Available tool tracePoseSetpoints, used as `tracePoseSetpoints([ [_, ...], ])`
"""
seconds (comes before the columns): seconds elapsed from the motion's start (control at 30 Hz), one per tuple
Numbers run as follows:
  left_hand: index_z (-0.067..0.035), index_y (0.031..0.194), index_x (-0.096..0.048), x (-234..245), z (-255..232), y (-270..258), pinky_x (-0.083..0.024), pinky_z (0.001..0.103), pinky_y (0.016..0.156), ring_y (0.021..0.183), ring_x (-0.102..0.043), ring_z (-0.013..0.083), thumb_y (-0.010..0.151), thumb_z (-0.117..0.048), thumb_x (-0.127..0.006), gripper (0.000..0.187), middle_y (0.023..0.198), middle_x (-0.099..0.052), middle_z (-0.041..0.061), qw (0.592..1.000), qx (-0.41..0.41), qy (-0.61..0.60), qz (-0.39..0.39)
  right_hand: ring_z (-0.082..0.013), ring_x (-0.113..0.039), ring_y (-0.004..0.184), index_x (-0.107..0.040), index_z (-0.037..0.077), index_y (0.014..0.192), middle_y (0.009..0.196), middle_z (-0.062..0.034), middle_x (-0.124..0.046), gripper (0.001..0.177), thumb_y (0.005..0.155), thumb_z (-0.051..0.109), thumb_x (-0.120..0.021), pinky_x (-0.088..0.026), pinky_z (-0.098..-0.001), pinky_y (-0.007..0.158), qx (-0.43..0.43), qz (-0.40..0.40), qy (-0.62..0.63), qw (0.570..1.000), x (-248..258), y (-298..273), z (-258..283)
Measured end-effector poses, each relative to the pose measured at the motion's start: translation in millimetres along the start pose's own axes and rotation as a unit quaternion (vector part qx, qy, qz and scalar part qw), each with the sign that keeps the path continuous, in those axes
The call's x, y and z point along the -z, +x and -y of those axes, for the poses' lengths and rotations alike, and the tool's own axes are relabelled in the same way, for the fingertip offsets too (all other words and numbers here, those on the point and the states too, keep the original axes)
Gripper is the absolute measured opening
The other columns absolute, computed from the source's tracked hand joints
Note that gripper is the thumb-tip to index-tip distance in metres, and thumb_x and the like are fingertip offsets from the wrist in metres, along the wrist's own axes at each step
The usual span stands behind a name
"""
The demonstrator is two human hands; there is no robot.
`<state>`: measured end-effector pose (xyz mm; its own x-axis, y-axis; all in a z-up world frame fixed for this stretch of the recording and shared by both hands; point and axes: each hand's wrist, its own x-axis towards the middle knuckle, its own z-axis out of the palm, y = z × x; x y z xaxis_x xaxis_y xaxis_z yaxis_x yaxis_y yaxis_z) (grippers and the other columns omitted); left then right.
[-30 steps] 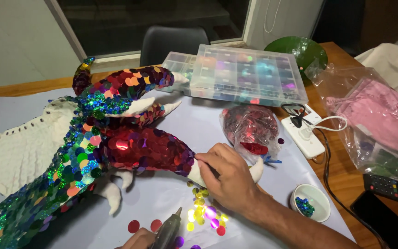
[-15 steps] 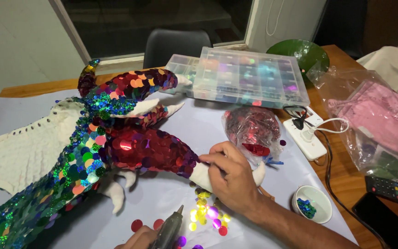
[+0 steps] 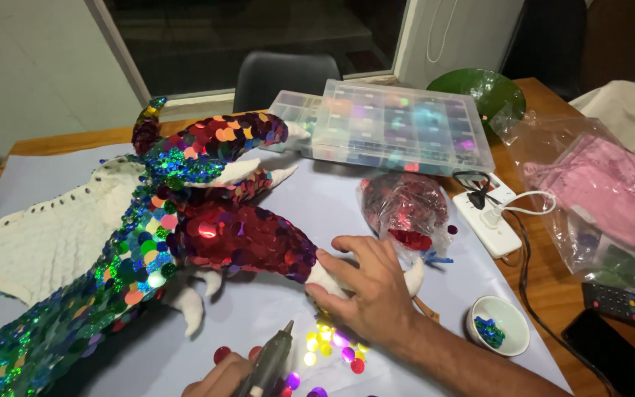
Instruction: Applying sequins to a dragon figure using a hot glue gun
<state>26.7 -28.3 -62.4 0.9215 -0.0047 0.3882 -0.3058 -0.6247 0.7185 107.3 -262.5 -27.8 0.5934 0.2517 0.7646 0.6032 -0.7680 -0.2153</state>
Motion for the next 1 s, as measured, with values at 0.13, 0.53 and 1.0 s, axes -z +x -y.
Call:
tracePoseSetpoints([
  [0.13,-0.019,0.067,-0.076,11.3,1.0,-6.8,-0.042,0.021,0.048,0.052,-0.064,0.0033,0.07,-0.034,-0.081,0.017,0.064,-0.073,-0.01,1.0,-0.004,-0.004,-0.007,-0.0282,-0.063,0.093,-0.075,0.011,0.107,0.109,-0.0138,-0.068,0.039,0.083,0.039,-0.086,-0.039,-0.046,0.076,0.012,-0.008,0.007,1.0,1.2,0.1,0.1],
  [0.53,-0.022,0.099,-0.076,44.3,-0.7,11.7,-0.051,0.028,0.055,0.056,-0.072,0.0115,0.087,-0.038,-0.073,0.02,0.076,-0.068,-0.004,0.986,-0.033,-0.06,0.154,-0.0269,-0.065,0.094,-0.073,0.004,0.108,0.105,-0.0139,-0.07,0.042,0.081,0.032,-0.088,-0.048,-0.0443,0.08,0.027,-0.056,0.018,0.998,12.2,1.9,12.5],
  [1.0,-0.007,0.112,-0.067,47.4,3.0,16.5,-0.052,0.028,0.061,0.065,-0.062,0.0169,0.093,-0.027,-0.071,0.028,0.087,-0.064,0.004,0.967,-0.175,-0.133,0.129,-0.0262,-0.066,0.091,-0.077,0.008,0.112,0.099,-0.007,-0.069,0.035,0.089,0.034,-0.08,-0.052,-0.0385,0.081,0.014,0.439,0.247,0.864,47.7,-22.7,46.6],
])
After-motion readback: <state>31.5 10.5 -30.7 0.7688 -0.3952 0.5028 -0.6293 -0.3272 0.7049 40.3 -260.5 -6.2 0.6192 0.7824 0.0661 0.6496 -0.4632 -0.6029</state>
